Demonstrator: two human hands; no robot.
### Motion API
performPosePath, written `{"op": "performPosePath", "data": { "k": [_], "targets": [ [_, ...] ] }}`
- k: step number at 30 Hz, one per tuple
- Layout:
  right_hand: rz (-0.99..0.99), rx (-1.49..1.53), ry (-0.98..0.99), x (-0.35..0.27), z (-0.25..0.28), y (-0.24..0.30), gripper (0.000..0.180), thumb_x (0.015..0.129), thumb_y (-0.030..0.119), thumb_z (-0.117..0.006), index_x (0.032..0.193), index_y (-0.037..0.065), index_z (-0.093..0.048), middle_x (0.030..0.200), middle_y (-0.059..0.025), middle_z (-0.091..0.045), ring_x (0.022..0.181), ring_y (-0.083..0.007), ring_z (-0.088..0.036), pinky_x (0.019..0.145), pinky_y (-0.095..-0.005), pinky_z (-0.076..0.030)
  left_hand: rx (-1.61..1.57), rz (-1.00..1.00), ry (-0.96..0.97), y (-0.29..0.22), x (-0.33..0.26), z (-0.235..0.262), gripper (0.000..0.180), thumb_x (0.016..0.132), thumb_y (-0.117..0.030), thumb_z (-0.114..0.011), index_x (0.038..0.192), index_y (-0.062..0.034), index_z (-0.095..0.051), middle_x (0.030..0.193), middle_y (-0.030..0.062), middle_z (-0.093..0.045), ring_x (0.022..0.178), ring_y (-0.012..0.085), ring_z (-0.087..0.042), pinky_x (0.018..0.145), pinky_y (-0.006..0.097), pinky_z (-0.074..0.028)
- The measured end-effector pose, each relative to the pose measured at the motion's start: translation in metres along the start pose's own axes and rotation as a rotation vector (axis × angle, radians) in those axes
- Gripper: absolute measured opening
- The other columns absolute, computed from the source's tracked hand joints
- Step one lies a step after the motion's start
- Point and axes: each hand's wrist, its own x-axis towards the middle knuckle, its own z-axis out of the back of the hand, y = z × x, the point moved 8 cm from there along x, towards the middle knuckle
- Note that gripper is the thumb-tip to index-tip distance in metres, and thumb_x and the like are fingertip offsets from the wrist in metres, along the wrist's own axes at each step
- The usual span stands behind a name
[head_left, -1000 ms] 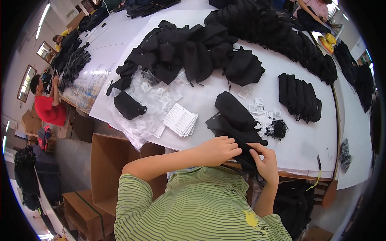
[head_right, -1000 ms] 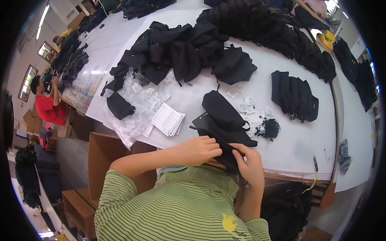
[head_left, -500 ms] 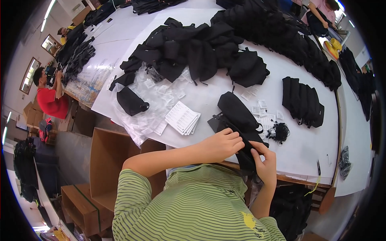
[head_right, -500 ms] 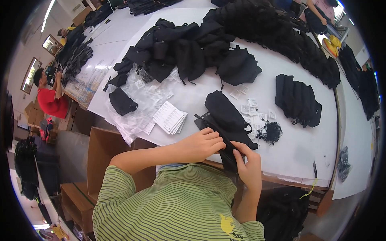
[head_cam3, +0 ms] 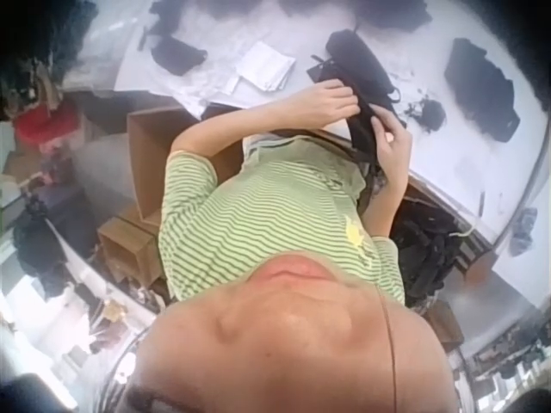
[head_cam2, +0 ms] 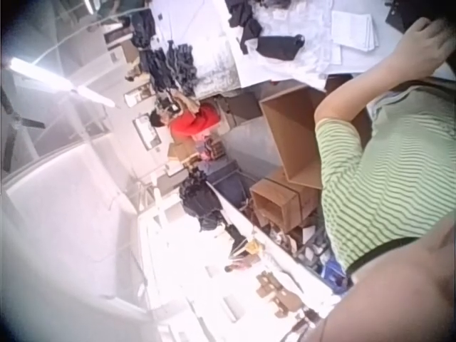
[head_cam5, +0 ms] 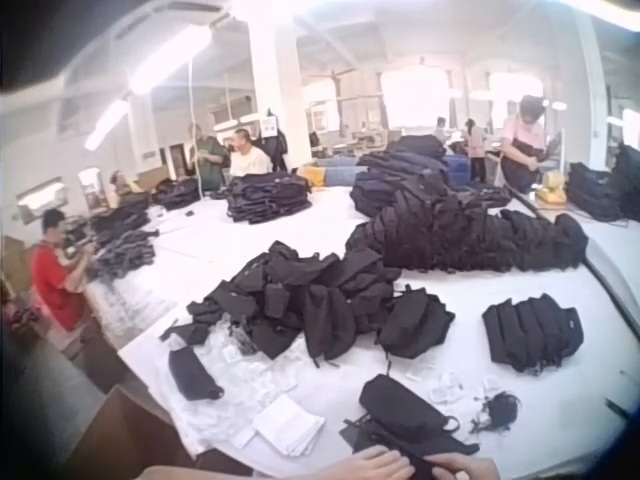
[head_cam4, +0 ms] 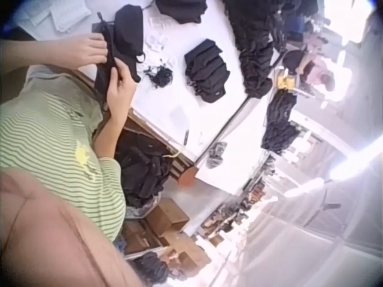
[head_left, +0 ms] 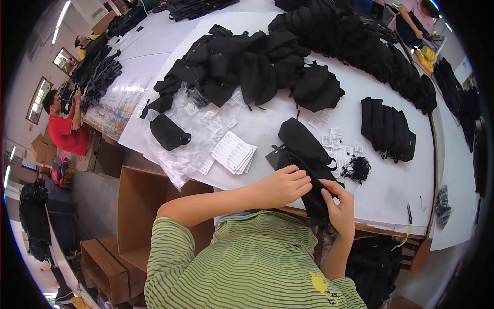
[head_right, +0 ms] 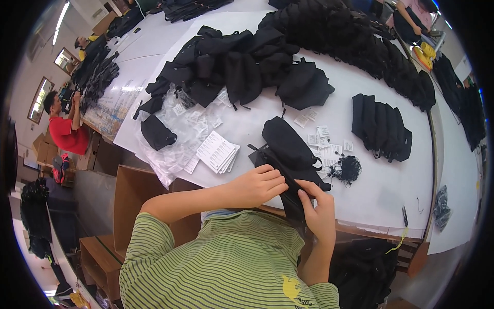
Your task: Inspecting black garment accessories, attaching labels, and organizing them on a workbench.
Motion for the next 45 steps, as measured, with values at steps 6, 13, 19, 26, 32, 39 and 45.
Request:
{"op": "performPosePath", "data": {
  "k": [6, 13, 19, 26, 32, 39, 45],
  "targets": [
    [-0.045, 0.012, -0.04, -0.005, 0.006, -0.008, 0.019, 0.086, 0.0, -0.057, 0.104, -0.005, -0.063, 0.085, -0.0067, -0.067, 0.078, -0.0095, -0.06, 0.074, -0.0234, -0.046, -0.026, 0.021, 0.064, -0.007, -0.004, -0.007, 0.025, 0.071, -0.011, -0.059, 0.094, -0.0015, -0.056, 0.09, 0.0052, -0.055, 0.086, 0.0182, -0.053, 0.077, 0.029, -0.041],
    [0.043, -0.081, -0.079, -0.008, 0.011, -0.003, 0.018, 0.086, -0.002, -0.054, 0.102, -0.003, -0.064, 0.085, -0.0085, -0.067, 0.077, -0.0101, -0.06, 0.072, -0.0226, -0.045, -0.066, 0.043, 0.219, -0.015, 0.0, -0.02, 0.018, 0.07, -0.012, -0.06, 0.085, -0.0066, -0.055, 0.082, 0.0027, -0.054, 0.082, 0.0173, -0.054, 0.073, 0.028, -0.041],
    [0.246, -0.198, -0.213, 0.02, 0.013, 0.023, 0.019, 0.085, 0.001, -0.058, 0.099, 0.006, -0.068, 0.083, -0.0125, -0.067, 0.066, -0.0235, -0.064, 0.059, -0.0288, -0.047, -0.12, 0.067, 0.449, -0.021, -0.001, -0.019, 0.023, 0.069, -0.01, -0.061, 0.091, -0.0076, -0.056, 0.079, 0.0039, -0.058, 0.08, 0.0201, -0.058, 0.072, 0.031, -0.044],
    [0.106, 0.037, -0.002, 0.06, 0.017, -0.015, 0.019, 0.089, 0.012, -0.059, 0.103, 0.003, -0.067, 0.092, -0.0054, -0.069, 0.08, -0.011, -0.063, 0.071, -0.0238, -0.046, -0.101, 0.253, 0.443, 0.006, -0.013, -0.026, 0.049, 0.068, -0.004, -0.064, 0.117, -0.0079, -0.056, 0.084, 0.0043, -0.061, 0.07, 0.0197, -0.061, 0.061, 0.031, -0.047],
    [-0.11, -0.589, -0.4, 0.124, 0.074, -0.142, 0.025, 0.078, 0.027, -0.068, 0.095, 0.009, -0.069, 0.098, -0.0103, -0.063, 0.09, -0.0253, -0.062, 0.077, -0.0373, -0.049, -0.105, 0.399, 0.424, -0.006, -0.054, -0.063, 0.052, 0.067, -0.002, -0.063, 0.118, -0.0086, -0.057, 0.101, 0.0085, -0.061, 0.085, 0.0237, -0.06, 0.074, 0.034, -0.046],
    [-0.137, -0.864, -0.369, 0.16, 0.072, -0.158, 0.028, 0.072, 0.03, -0.073, 0.091, 0.01, -0.069, 0.097, -0.0115, -0.06, 0.089, -0.0284, -0.061, 0.077, -0.0395, -0.049, -0.143, 0.436, 0.458, 0.0, -0.055, -0.066, 0.031, 0.072, -0.001, -0.059, 0.103, -0.0068, -0.065, 0.105, 0.0132, -0.058, 0.098, 0.0297, -0.054, 0.087, 0.038, -0.04],
    [0.072, -0.278, -0.425, 0.118, 0.07, -0.071, 0.019, 0.074, 0.022, -0.073, 0.081, 0.006, -0.066, 0.083, -0.0055, -0.063, 0.066, -0.0179, -0.054, 0.062, -0.0312, -0.045, -0.3, 0.58, 0.288, 0.028, -0.036, -0.047, 0.025, 0.073, -0.003, -0.065, 0.097, -0.0045, -0.058, 0.088, 0.0121, -0.059, 0.089, 0.0305, -0.056, 0.08, 0.038, -0.043]
  ]
}}
